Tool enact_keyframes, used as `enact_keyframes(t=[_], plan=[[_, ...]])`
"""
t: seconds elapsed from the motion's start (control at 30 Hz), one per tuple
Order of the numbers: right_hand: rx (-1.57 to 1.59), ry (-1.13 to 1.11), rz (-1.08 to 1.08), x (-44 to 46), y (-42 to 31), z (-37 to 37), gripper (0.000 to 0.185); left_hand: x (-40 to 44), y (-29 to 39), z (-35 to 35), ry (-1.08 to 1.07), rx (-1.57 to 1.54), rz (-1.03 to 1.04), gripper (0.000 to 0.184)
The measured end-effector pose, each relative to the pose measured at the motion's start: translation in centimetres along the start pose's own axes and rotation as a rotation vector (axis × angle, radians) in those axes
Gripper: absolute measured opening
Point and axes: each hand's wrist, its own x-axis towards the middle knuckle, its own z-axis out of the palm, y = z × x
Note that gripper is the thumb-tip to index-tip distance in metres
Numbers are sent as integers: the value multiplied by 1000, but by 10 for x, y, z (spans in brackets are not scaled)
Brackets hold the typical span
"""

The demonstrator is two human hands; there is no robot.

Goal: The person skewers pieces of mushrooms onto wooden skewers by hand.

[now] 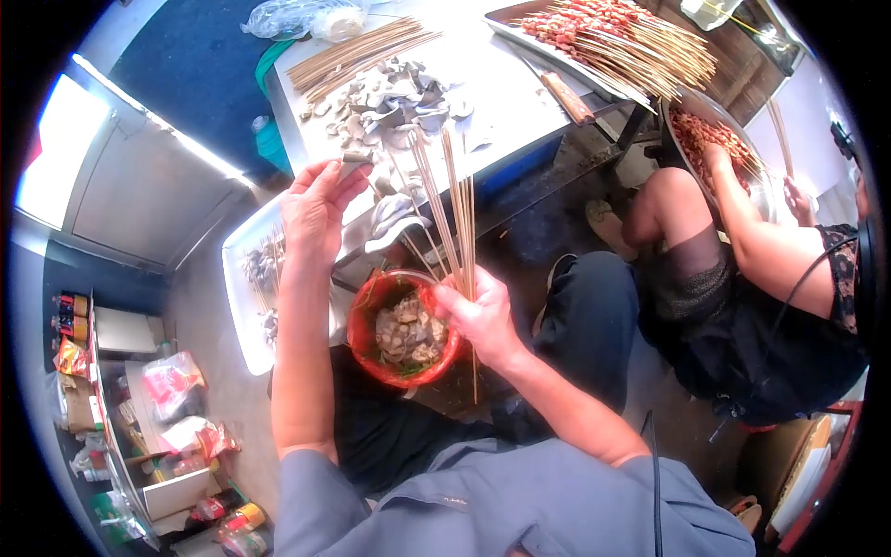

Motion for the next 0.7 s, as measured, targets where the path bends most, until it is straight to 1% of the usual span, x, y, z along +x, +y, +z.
enact_keyframes(t=[0.07, 0.13, 0.27, 0.33, 0.57, 0.67, 0.7], plan=[[-3, -4, 2, 0, 1, -1, 8, -2, 0, 3, 1, -18, -13, 13], [3, -3, -1, 1, 3, -1, 8, -3, 0, 4, -36, -32, -24, 9], [-6, -11, -3, 1, 3, 0, 8, -4, -1, 4, -43, -25, -21, 8], [-11, -9, 15, 0, -1, 1, 8, -3, -2, 2, -80, 11, 16, 8], [16, 21, -4, 2, 5, 1, 6, -9, -1, 5, -105, 42, 1, 7], [-2, 32, -24, 1, 4, -1, 7, -16, -2, 10, -144, 109, -26, 7], [8, 45, -32, 0, 1, 0, 7, -19, -2, 11, -185, 222, -43, 6]])
